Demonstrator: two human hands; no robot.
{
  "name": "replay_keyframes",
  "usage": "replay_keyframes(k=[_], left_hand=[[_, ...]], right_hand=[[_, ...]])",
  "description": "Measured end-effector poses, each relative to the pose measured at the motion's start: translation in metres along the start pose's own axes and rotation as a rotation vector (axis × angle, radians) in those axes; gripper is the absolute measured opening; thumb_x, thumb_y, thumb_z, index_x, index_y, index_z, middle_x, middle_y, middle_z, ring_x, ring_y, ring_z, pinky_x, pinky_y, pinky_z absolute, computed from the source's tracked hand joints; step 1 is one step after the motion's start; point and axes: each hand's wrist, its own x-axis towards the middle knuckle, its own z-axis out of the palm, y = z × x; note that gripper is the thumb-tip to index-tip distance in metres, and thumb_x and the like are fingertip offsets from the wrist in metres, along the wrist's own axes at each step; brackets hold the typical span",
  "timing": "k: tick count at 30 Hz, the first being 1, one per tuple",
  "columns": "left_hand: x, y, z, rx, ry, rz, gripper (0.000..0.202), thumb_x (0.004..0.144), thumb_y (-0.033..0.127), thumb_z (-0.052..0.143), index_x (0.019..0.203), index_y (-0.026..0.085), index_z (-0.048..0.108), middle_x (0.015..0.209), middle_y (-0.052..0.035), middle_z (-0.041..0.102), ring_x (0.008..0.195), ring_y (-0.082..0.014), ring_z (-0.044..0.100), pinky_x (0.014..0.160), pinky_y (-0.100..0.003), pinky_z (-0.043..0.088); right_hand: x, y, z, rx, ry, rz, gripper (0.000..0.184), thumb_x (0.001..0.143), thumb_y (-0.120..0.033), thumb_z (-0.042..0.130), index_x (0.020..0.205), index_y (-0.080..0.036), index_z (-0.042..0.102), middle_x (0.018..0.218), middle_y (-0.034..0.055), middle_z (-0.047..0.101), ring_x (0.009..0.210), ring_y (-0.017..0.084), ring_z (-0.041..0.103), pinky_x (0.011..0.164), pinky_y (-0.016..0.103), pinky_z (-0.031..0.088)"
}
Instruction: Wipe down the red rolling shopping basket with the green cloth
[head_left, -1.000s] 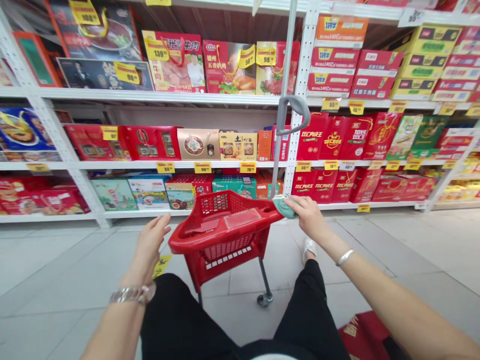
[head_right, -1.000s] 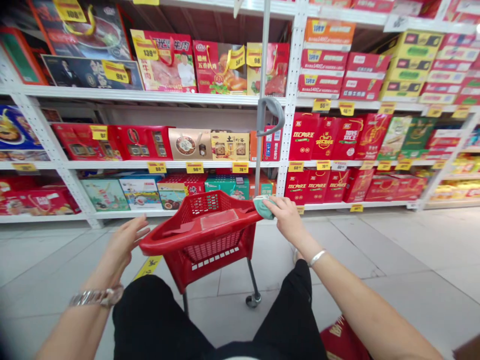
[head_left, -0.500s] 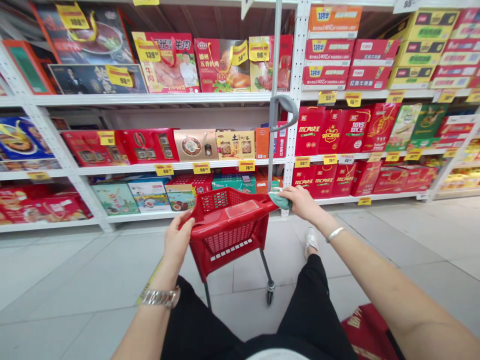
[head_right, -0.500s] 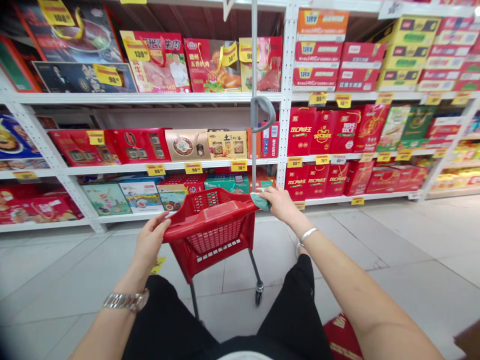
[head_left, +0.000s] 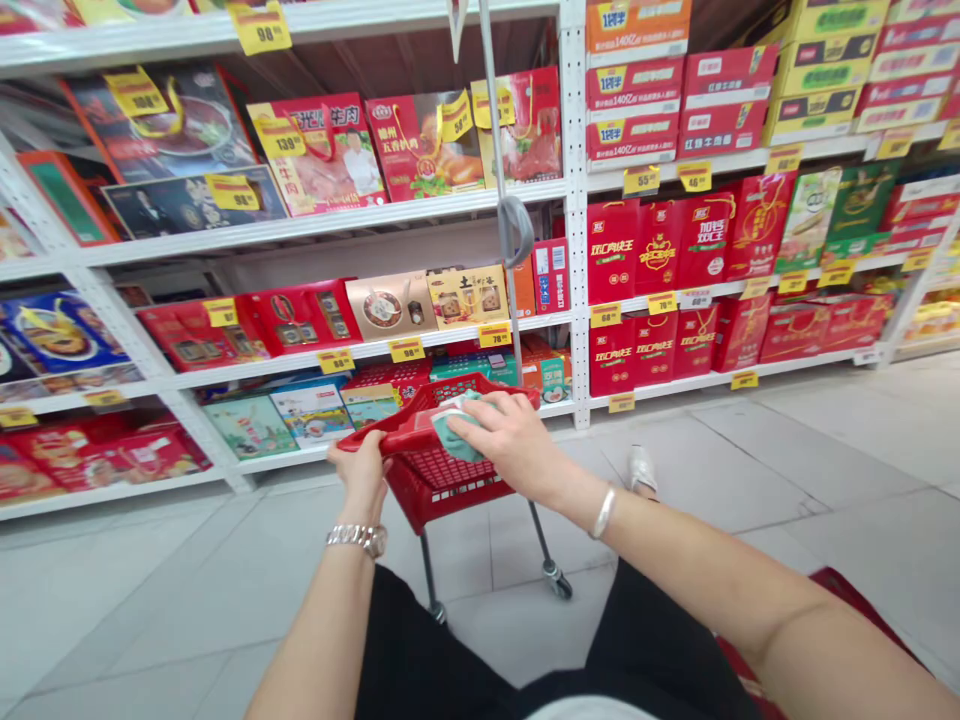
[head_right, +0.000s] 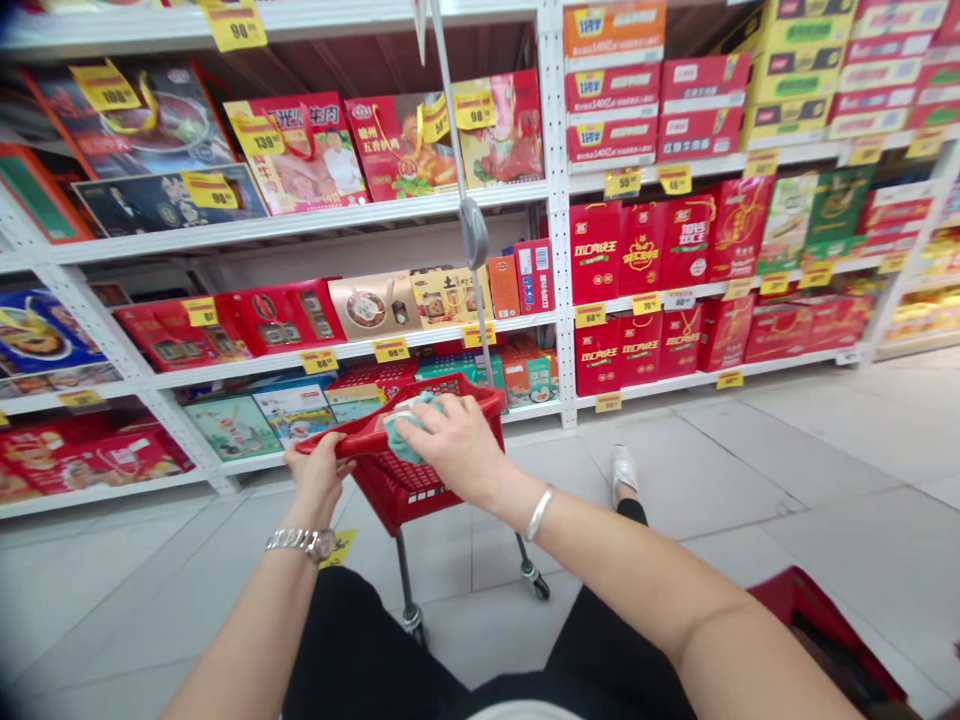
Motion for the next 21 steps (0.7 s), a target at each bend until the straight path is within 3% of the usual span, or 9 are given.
replay_keyframes(k=[4, 8, 14, 21], left_hand=[[0.007, 0.010, 0.011, -0.065, 0.010, -0.054, 0.057, 0.064, 0.006, 0.072, 0.106, 0.027, 0.039, 0.098, 0.0036, 0.052, 0.074, -0.0110, 0.059, 0.068, -0.033, 0.062], [0.013, 0.016, 0.007, -0.087, -0.032, -0.087, 0.056, 0.063, 0.003, 0.071, 0.102, 0.027, 0.039, 0.098, 0.0045, 0.051, 0.073, -0.0092, 0.058, 0.069, -0.031, 0.062], [0.023, 0.022, -0.003, -0.082, -0.082, -0.152, 0.062, 0.066, -0.001, 0.067, 0.113, 0.028, 0.040, 0.095, 0.0045, 0.051, 0.070, -0.0095, 0.058, 0.071, -0.036, 0.064], [0.035, 0.034, -0.020, -0.067, -0.096, -0.189, 0.065, 0.067, -0.005, 0.064, 0.120, 0.027, 0.044, 0.095, 0.0037, 0.054, 0.074, -0.0111, 0.061, 0.074, -0.037, 0.063]], right_hand=[[0.025, -0.004, 0.032, -0.036, -0.090, 0.010, 0.031, 0.106, -0.022, 0.046, 0.129, -0.028, 0.066, 0.134, 0.0087, 0.067, 0.111, 0.025, 0.052, 0.086, 0.040, 0.041], [0.020, 0.013, 0.049, -0.071, -0.235, 0.132, 0.030, 0.106, -0.020, 0.046, 0.125, -0.028, 0.068, 0.134, 0.0092, 0.067, 0.105, 0.025, 0.053, 0.084, 0.040, 0.040], [-0.013, 0.052, 0.038, -0.103, -0.228, 0.244, 0.034, 0.105, -0.020, 0.047, 0.130, -0.031, 0.067, 0.139, 0.0085, 0.066, 0.110, 0.028, 0.050, 0.087, 0.041, 0.038], [-0.065, 0.108, 0.023, -0.152, -0.299, 0.464, 0.047, 0.095, -0.005, 0.049, 0.128, -0.031, 0.072, 0.127, 0.0086, 0.072, 0.105, 0.027, 0.052, 0.080, 0.036, 0.035]])
